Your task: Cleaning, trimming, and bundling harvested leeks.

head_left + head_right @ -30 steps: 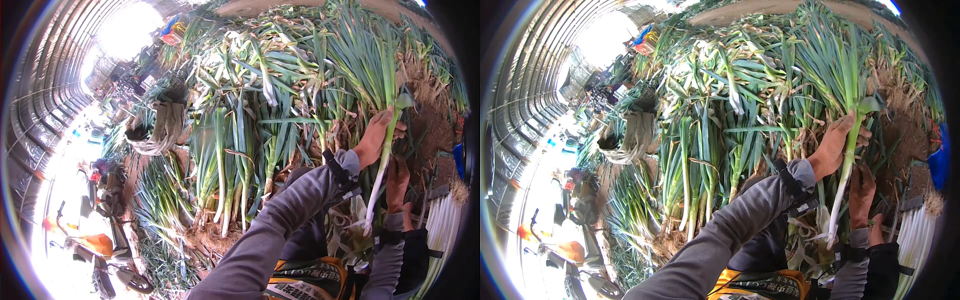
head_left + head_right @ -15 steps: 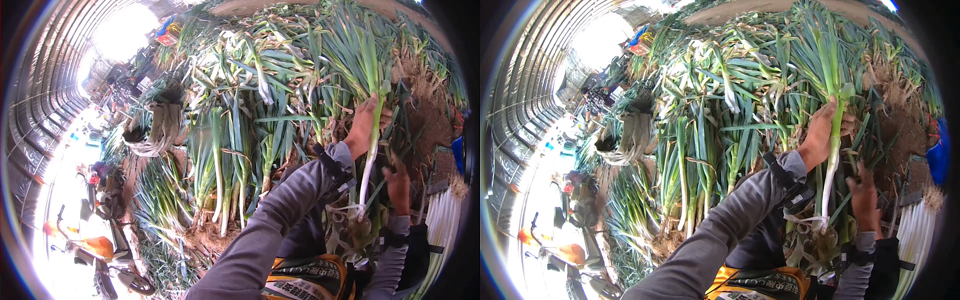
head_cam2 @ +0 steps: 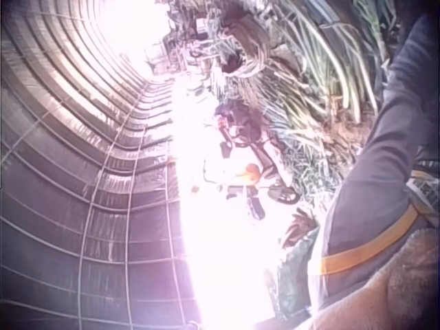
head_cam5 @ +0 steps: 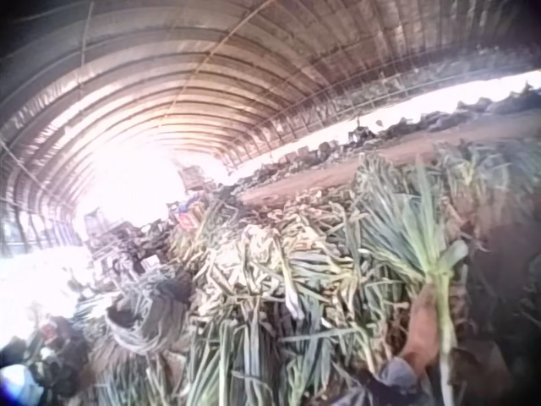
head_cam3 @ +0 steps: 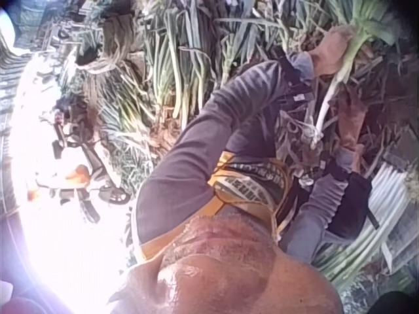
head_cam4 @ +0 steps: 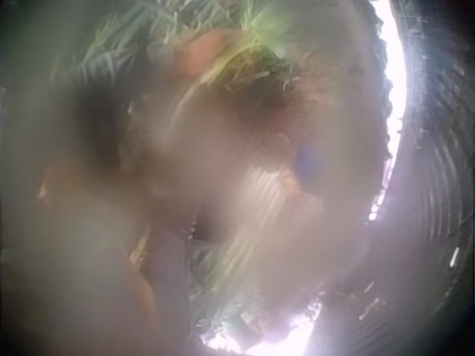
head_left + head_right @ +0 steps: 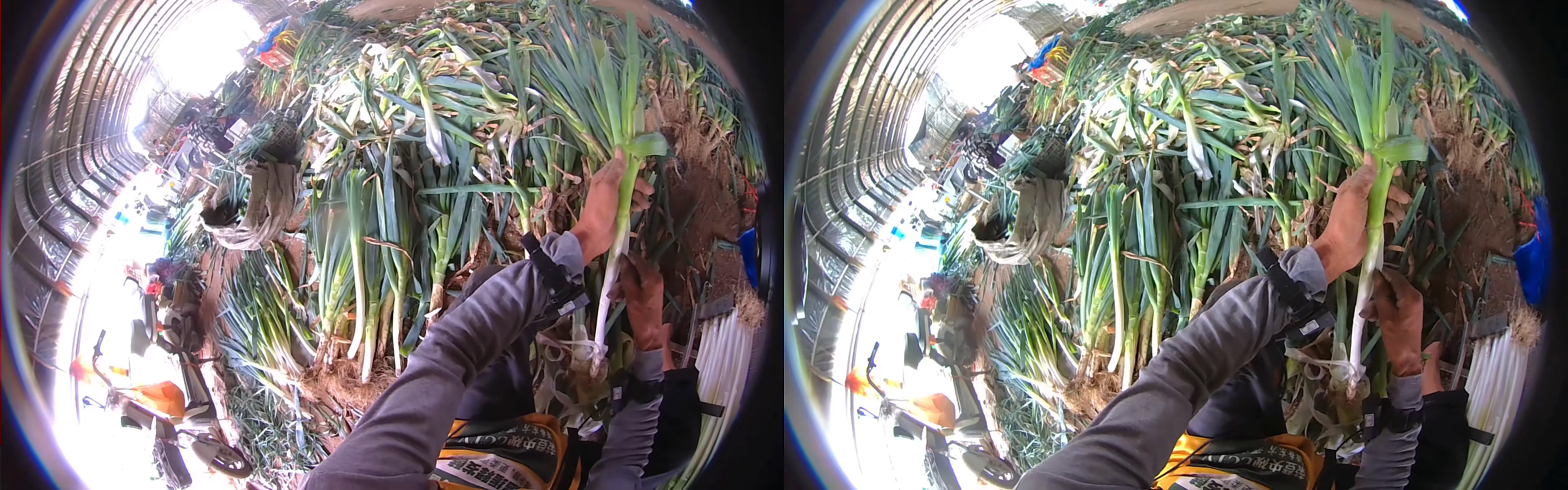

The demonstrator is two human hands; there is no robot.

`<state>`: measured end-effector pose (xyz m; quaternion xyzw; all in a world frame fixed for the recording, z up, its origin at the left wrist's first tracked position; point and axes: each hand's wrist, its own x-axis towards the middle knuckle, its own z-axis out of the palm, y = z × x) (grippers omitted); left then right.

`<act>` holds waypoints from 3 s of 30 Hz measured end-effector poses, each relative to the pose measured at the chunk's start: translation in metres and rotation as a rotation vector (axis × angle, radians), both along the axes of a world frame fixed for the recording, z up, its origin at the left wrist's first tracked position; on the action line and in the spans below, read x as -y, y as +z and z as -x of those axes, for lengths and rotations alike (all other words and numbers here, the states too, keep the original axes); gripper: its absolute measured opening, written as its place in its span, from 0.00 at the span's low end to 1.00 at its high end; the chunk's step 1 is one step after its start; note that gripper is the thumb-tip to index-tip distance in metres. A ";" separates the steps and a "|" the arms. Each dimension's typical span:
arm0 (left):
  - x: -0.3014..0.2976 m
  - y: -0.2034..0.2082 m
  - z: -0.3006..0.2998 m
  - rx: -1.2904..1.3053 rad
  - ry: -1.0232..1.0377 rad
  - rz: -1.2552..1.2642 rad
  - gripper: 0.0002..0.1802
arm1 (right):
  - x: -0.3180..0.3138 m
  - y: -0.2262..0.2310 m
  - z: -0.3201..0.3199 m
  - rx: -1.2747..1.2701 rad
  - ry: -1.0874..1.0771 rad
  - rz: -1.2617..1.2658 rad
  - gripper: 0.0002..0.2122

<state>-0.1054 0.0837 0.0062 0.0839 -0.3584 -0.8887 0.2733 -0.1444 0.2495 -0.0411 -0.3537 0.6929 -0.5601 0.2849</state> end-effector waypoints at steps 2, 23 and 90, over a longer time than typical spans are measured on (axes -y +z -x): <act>0.001 -0.001 0.000 -0.004 0.012 -0.001 0.29 | 0.002 0.000 -0.001 -0.031 0.002 -0.014 0.09; 0.030 0.004 -0.008 -0.265 -0.174 -0.124 0.31 | 0.000 -0.038 0.009 0.705 -0.059 0.445 0.05; 0.135 -0.055 -0.014 0.009 0.635 -0.385 0.16 | -0.051 -0.108 0.000 0.484 0.118 0.377 0.27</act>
